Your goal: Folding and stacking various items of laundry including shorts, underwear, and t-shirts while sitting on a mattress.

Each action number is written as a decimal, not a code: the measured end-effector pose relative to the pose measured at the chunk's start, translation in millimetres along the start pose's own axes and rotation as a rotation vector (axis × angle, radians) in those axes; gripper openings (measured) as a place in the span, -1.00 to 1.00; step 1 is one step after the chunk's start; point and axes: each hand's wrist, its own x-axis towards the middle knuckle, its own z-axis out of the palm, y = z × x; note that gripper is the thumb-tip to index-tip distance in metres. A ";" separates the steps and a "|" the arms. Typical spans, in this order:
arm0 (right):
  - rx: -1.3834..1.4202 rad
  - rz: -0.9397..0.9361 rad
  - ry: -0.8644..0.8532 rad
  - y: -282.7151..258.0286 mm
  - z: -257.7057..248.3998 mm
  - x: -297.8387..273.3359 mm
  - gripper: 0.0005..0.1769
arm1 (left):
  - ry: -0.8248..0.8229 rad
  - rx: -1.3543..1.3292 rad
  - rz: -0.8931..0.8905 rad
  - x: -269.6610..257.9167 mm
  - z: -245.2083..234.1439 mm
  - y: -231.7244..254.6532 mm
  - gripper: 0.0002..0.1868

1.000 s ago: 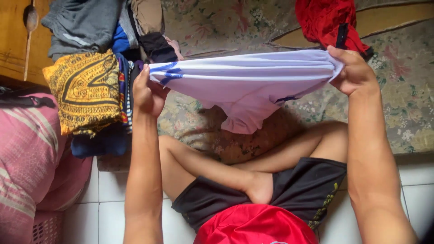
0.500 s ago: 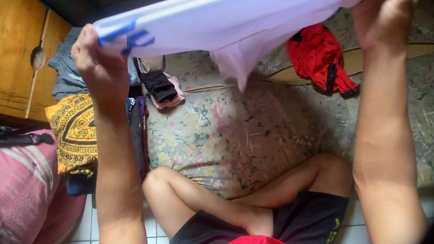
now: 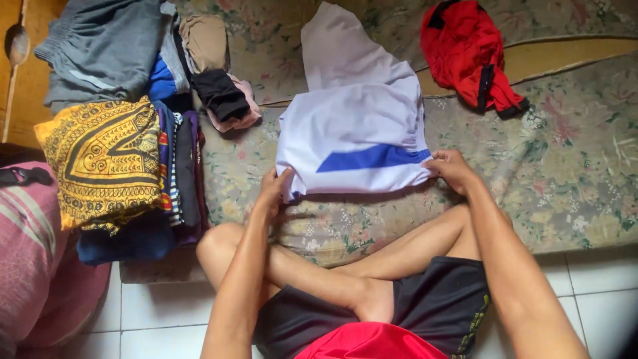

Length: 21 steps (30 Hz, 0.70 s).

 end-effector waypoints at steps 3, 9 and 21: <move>0.048 0.077 0.006 -34.3 4.0 -15.2 -0.72 | 0.065 0.076 0.016 -15.5 11.2 22.9 -0.49; -0.010 0.018 0.045 -20.3 7.4 15.1 -0.82 | 0.134 -0.166 0.062 -56.1 13.3 77.9 -0.85; 0.013 -0.400 -0.080 -154.2 -9.9 -138.3 -0.38 | -0.220 -0.175 0.170 -138.8 -28.7 148.0 -0.43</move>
